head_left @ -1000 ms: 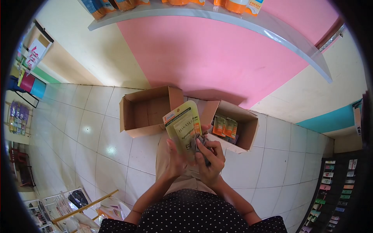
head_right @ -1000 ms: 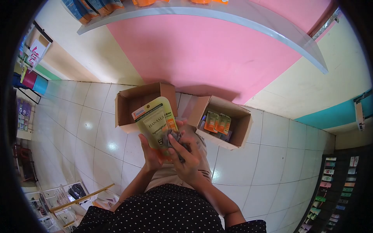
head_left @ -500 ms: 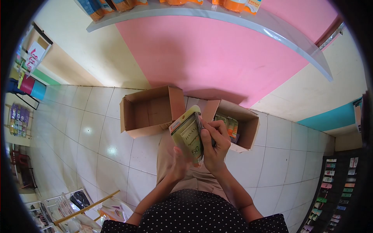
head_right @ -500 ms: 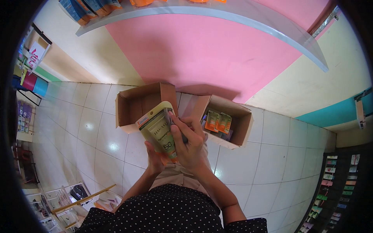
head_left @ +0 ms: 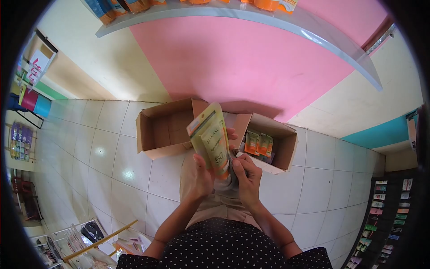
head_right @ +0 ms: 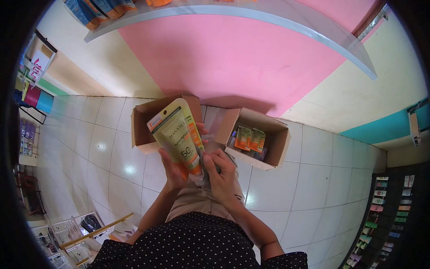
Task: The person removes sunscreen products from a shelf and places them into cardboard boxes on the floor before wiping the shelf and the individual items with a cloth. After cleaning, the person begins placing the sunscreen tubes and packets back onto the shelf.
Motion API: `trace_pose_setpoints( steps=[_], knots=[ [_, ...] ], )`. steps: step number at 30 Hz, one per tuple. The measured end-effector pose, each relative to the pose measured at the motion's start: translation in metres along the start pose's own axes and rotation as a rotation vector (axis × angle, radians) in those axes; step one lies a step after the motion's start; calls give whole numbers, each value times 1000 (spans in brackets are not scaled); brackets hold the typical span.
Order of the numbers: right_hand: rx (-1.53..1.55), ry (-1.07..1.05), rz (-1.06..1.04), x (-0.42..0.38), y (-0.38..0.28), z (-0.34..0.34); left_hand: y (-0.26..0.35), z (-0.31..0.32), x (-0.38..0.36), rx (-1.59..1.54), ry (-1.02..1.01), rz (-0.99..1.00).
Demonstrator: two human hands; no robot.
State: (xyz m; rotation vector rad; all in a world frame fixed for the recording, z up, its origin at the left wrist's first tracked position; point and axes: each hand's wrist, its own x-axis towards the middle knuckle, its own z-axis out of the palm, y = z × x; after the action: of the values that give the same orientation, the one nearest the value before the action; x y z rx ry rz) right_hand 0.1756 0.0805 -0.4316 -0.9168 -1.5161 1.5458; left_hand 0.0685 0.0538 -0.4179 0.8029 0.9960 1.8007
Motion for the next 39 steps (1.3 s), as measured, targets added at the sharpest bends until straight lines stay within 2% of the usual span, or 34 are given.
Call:
trace_pose_setpoints(
  steps=[3, 5, 7, 12, 15, 17, 18, 20, 24, 26, 27, 28, 29, 30, 31, 32, 34, 35, 36, 37, 38, 39],
  knots=[
    [64, -4, 26, 8, -4, 1, -4, -1, -3, 74, -45, 21],
    [216, 51, 75, 14, -10, 4, -11, -3, -9, 95, -77, 24],
    [285, 40, 109, 20, -10, 0, -21, -6, -17, 278, -74, 52],
    [460, 25, 168, 26, -15, -8, -18, -6, -27, 466, -110, 71],
    [420, 42, 113, 26, -18, -10, -18, -3, -29, 547, -114, 106],
    [168, 108, -90, 23, -23, -7, -18, 0, -30, 577, -107, 128],
    [168, 106, -91, 21, -27, -6, -16, 2, -29, 589, -115, 146],
    [-132, 139, -288, 14, -36, -5, -15, 3, -26, 602, -124, 166],
    [-189, 166, -398, 1, -39, -2, -8, 3, -22, 581, -111, 132],
    [-190, 193, -348, 0, -32, -6, -3, 5, -22, 605, -134, 111],
    [-190, 192, -348, 2, -27, -9, -2, 5, -22, 578, -178, 15],
    [7, 199, -204, 7, -22, -13, -1, 6, -21, 549, -222, -82],
    [202, 203, -60, 11, -18, -16, 3, 5, -19, 547, -220, -82],
    [200, 201, -60, 15, -15, -18, 9, 2, -16, 446, -288, -209],
    [422, 197, 56, 19, -14, -20, 12, -1, -14, 343, -354, -335],
    [644, 193, 175, 21, -13, -21, 15, -2, -15, 343, -352, -335],
    [706, 144, 231, 21, -13, -21, 16, -4, -16, 294, -304, -468],
    [768, 98, 287, 20, -12, -21, 14, -3, -16, 292, -303, -470],
    [766, 98, 291, 17, -12, -20, 9, 0, -16, 171, -208, -447],
    [831, 185, 336, 13, -12, -16, 5, 1, -16, 52, -114, -422],
    [895, 274, 380, 11, -13, -14, 3, 1, -16, 50, -114, -424],
    [894, 277, 382, 14, -15, -15, 0, 2, -18, -64, -50, -497]
  ],
)
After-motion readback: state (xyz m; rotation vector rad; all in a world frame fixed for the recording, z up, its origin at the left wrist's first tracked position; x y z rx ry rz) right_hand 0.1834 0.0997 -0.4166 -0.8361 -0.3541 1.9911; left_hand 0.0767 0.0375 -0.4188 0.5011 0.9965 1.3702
